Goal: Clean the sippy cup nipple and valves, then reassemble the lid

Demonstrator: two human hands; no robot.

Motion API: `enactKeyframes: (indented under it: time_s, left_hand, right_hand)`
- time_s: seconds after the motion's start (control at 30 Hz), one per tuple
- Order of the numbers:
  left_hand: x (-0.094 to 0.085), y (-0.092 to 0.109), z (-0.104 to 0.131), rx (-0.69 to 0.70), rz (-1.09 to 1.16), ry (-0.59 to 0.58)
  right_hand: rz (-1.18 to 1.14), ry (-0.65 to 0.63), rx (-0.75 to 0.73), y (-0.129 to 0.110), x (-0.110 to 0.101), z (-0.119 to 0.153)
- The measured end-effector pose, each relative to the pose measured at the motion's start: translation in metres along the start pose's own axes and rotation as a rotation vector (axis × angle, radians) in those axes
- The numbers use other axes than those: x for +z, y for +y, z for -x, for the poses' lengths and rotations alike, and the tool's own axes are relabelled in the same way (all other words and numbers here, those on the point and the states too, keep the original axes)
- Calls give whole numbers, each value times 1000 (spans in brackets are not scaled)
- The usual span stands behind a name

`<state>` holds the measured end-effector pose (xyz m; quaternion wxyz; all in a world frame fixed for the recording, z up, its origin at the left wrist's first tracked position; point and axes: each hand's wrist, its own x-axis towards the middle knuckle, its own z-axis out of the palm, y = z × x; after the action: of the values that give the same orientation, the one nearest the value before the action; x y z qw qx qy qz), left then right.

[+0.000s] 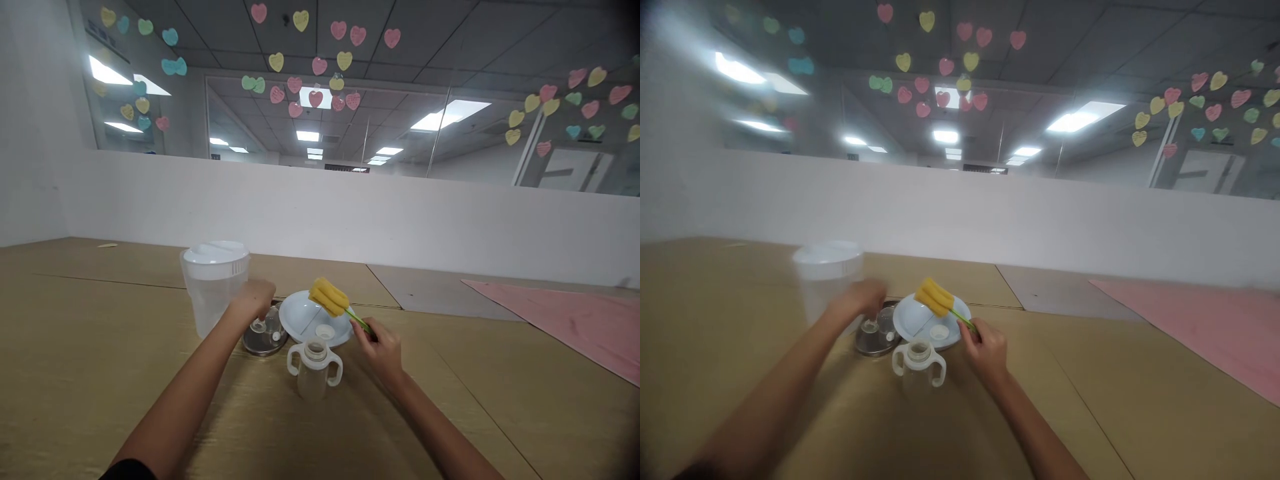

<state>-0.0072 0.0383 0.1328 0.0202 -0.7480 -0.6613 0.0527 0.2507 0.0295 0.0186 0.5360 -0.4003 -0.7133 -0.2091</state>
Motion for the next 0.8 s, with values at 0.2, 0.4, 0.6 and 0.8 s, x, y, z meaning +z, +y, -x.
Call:
enactKeyframes:
  time_s: [0.2, 0.4, 0.6, 0.8]
  left_hand:
    - [18, -5, -21, -3, 22, -105]
    - [17, -5, -21, 101, 62, 23]
    - [10, 8, -14, 251, 156, 47]
    - [15, 3, -18, 146, 203, -98]
  right_hand:
    - [18, -27, 2, -1, 0, 0]
    - [7, 5, -1, -1, 0, 0]
    - [7, 0, -10, 1, 1, 1]
    - [10, -7, -13, 1, 1, 1]
